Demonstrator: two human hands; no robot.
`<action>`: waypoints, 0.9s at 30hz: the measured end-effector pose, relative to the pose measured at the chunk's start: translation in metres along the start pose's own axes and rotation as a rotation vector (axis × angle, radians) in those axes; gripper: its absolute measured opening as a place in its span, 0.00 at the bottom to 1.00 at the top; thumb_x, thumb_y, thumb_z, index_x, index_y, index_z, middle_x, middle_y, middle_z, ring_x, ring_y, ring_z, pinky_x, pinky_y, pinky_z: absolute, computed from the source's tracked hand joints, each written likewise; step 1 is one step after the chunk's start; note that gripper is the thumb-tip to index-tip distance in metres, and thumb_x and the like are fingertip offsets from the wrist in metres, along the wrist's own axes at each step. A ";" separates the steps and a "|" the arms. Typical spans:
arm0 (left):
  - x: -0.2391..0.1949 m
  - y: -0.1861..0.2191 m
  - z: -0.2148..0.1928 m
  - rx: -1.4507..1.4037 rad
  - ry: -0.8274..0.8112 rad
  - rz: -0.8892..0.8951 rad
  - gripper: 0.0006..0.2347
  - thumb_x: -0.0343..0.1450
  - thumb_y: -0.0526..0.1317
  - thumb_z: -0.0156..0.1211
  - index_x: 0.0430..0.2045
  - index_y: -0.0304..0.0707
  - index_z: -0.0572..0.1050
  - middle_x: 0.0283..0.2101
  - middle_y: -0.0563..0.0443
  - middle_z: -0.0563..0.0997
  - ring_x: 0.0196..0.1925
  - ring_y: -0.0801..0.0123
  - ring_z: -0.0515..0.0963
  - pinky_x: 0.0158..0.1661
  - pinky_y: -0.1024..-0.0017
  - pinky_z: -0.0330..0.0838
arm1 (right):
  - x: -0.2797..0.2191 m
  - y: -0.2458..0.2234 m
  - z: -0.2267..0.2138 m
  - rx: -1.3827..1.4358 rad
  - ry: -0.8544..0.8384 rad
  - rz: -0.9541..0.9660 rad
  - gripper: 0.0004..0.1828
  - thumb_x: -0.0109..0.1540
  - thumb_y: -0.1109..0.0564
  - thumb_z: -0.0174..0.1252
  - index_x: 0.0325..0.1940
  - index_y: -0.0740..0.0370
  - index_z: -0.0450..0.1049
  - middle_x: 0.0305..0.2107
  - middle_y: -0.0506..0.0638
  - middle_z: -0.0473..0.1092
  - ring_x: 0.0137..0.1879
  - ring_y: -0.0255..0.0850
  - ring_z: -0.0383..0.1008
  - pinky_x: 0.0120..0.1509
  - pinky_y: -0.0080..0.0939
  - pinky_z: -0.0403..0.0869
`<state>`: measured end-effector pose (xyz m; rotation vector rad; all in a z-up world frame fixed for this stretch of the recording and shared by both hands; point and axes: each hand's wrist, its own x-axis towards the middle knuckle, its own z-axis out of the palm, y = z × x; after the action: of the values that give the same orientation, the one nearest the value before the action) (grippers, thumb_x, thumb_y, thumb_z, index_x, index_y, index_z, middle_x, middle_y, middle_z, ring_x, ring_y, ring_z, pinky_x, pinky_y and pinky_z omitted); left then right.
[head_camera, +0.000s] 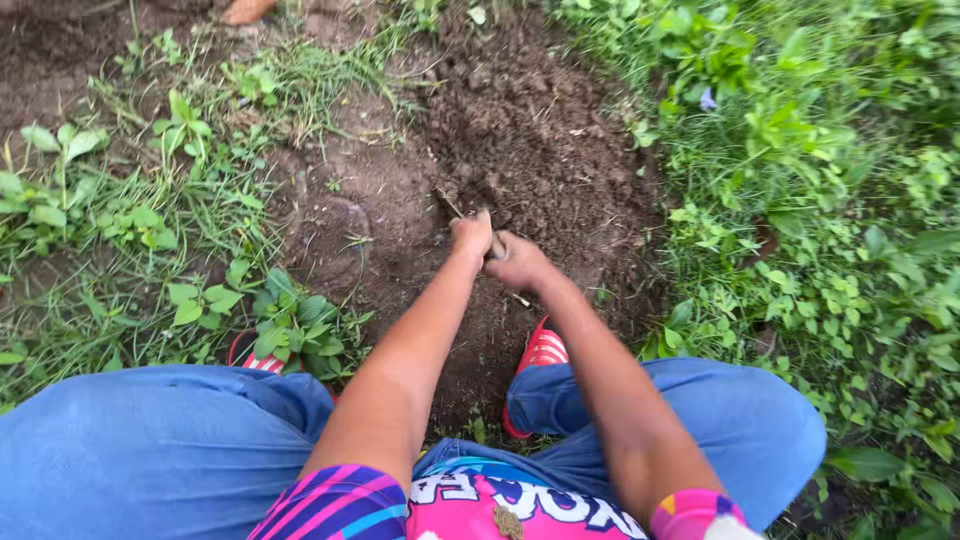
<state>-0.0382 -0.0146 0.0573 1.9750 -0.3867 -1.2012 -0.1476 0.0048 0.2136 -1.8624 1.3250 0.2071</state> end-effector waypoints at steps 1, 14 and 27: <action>-0.007 0.015 -0.001 -0.120 -0.103 -0.052 0.28 0.71 0.56 0.56 0.49 0.24 0.71 0.46 0.30 0.81 0.42 0.48 0.84 0.37 0.55 0.80 | -0.003 0.000 -0.024 -0.114 0.054 0.024 0.28 0.55 0.43 0.65 0.55 0.56 0.73 0.46 0.60 0.77 0.53 0.55 0.79 0.59 0.52 0.75; -0.060 0.011 -0.100 0.229 -0.352 0.094 0.20 0.75 0.54 0.50 0.49 0.36 0.74 0.33 0.48 0.82 0.27 0.68 0.84 0.24 0.70 0.76 | -0.235 0.078 -0.243 0.549 0.268 0.367 0.23 0.69 0.43 0.50 0.64 0.54 0.60 0.25 0.48 0.67 0.24 0.37 0.68 0.26 0.41 0.71; -0.019 -0.031 -0.123 0.412 -0.305 0.212 0.16 0.72 0.45 0.56 0.49 0.35 0.78 0.35 0.44 0.84 0.29 0.64 0.84 0.31 0.67 0.76 | -0.224 0.239 -0.002 1.420 0.383 0.735 0.38 0.70 0.35 0.60 0.64 0.74 0.65 0.25 0.44 0.65 0.20 0.31 0.65 0.19 0.29 0.60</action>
<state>0.0525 0.0736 0.0771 2.0194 -1.0448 -1.3658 -0.4473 0.1372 0.2147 -0.1954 1.6541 -0.6154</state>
